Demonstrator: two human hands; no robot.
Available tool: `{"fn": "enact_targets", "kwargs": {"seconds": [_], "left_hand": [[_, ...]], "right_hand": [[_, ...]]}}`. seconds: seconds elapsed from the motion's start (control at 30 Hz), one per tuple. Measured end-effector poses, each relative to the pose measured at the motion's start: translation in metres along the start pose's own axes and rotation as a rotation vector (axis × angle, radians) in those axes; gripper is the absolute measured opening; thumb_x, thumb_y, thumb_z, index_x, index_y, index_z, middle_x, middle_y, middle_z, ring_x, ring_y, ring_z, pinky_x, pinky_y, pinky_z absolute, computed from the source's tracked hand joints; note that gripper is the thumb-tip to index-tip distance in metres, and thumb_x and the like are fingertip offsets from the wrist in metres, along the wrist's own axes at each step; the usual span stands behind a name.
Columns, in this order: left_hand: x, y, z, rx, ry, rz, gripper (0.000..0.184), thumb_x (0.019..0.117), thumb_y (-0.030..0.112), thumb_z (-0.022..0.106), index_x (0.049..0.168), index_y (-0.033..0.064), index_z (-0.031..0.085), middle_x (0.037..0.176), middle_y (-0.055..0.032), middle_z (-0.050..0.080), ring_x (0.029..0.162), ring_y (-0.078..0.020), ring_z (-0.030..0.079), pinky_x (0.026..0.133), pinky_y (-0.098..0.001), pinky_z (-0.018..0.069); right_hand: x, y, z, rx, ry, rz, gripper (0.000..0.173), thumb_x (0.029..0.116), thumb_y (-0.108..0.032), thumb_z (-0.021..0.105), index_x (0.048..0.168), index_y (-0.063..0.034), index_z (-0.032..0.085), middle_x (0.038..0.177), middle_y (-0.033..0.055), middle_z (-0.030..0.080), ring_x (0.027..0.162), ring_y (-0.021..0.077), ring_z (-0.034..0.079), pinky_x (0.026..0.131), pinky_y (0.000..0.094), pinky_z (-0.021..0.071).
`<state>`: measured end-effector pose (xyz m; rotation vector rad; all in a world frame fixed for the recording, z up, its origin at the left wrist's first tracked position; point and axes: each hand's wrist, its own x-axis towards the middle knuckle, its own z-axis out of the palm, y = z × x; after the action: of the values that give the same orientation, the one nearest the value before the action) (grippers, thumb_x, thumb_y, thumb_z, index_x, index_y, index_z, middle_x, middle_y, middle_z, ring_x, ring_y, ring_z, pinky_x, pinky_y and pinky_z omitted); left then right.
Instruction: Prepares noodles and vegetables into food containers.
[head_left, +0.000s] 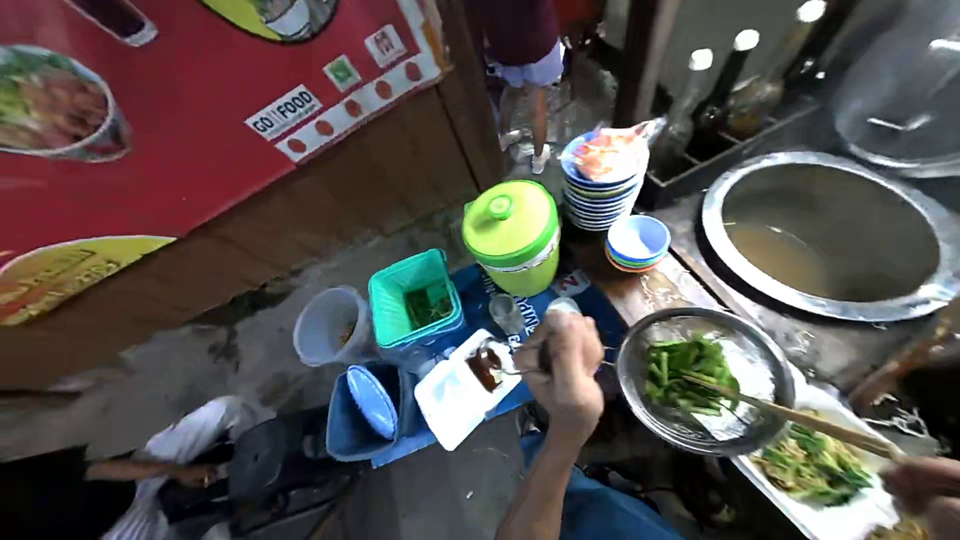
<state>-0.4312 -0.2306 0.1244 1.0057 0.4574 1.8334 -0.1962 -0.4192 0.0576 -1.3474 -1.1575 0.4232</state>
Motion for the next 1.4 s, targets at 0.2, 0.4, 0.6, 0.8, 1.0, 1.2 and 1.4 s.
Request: {"fn": "enact_targets", "kwargs": {"seconds": [0.2, 0.4, 0.6, 0.8, 1.0, 1.2, 1.4], "left_hand": [[0.089, 0.074, -0.139, 0.164, 0.212, 0.173, 0.045, 0.1070, 0.036, 0.049, 0.064, 0.0232, 0.053, 0.049, 0.0132, 0.041, 0.042, 0.0013, 0.041, 0.042, -0.0159, 0.0354], [0.165, 0.147, -0.274, 0.340, 0.352, 0.426, 0.052, 0.1118, 0.028, 0.022, 0.067, 0.0168, 0.046, 0.049, 0.0071, 0.040, 0.039, -0.0057, 0.041, 0.039, -0.0197, 0.0383], [0.210, 0.173, -0.341, 0.514, 0.483, 0.496, 0.058, 0.1119, 0.033, 0.011, 0.065, 0.0155, 0.040, 0.048, 0.0043, 0.038, 0.039, -0.0092, 0.041, 0.041, -0.0208, 0.0412], [0.236, 0.152, -0.288, 0.528, 0.776, 0.339, 0.047, 0.1090, 0.009, 0.014, 0.066, 0.0121, 0.032, 0.044, 0.0037, 0.031, 0.034, -0.0035, 0.034, 0.037, -0.0137, 0.0336], [0.219, 0.116, -0.319, 0.369, 0.358, 0.328, 0.055, 0.1123, 0.027, 0.015, 0.066, 0.0154, 0.042, 0.050, 0.0055, 0.039, 0.040, -0.0083, 0.041, 0.041, -0.0207, 0.0400], [0.182, 0.043, -0.195, 0.118, -0.027, 0.068, 0.048, 0.1124, 0.031, 0.030, 0.069, 0.0188, 0.047, 0.052, 0.0096, 0.041, 0.042, -0.0034, 0.041, 0.043, -0.0175, 0.0386], [0.077, -0.026, -0.020, -0.078, -0.371, -0.125, 0.041, 0.1108, 0.023, 0.033, 0.072, 0.0238, 0.045, 0.053, 0.0137, 0.035, 0.043, -0.0007, 0.036, 0.044, -0.0172, 0.0348]], "right_hand": [[0.027, 0.006, 0.150, -0.062, -0.206, 0.210, 0.018, 0.1038, -0.019, 0.055, 0.112, -0.0047, 0.062, 0.092, -0.0126, 0.065, 0.082, -0.0090, 0.060, 0.074, 0.0140, 0.0526], [0.033, 0.015, 0.261, -0.184, -0.307, 0.305, 0.027, 0.1005, -0.025, 0.059, 0.107, 0.0003, 0.064, 0.089, -0.0020, 0.066, 0.078, -0.0053, 0.060, 0.071, 0.0140, 0.0528], [0.058, -0.029, 0.316, -0.449, -0.376, 0.558, 0.028, 0.1008, -0.017, 0.059, 0.111, 0.0087, 0.064, 0.087, 0.0100, 0.066, 0.075, 0.0056, 0.059, 0.072, 0.0230, 0.0510], [0.039, 0.018, 0.306, -0.430, -0.395, 0.374, 0.031, 0.0987, -0.032, 0.057, 0.105, -0.0032, 0.067, 0.081, 0.0010, 0.066, 0.068, 0.0004, 0.059, 0.061, 0.0187, 0.0501], [0.025, 0.009, 0.303, -0.331, -0.338, 0.332, 0.037, 0.0979, -0.037, 0.062, 0.113, -0.0037, 0.066, 0.090, 0.0010, 0.070, 0.076, 0.0002, 0.064, 0.067, 0.0197, 0.0551], [0.011, -0.051, 0.271, -0.191, -0.174, 0.095, 0.076, 0.0904, -0.047, 0.076, 0.150, -0.0137, 0.042, 0.109, 0.0015, 0.067, 0.094, 0.0036, 0.063, 0.081, 0.0199, 0.0552], [-0.026, -0.060, 0.189, -0.457, 0.185, 0.090, 0.054, 0.0932, -0.045, 0.073, 0.139, -0.0185, 0.061, 0.105, 0.0072, 0.067, 0.097, 0.0146, 0.063, 0.085, 0.0288, 0.0557]]}}
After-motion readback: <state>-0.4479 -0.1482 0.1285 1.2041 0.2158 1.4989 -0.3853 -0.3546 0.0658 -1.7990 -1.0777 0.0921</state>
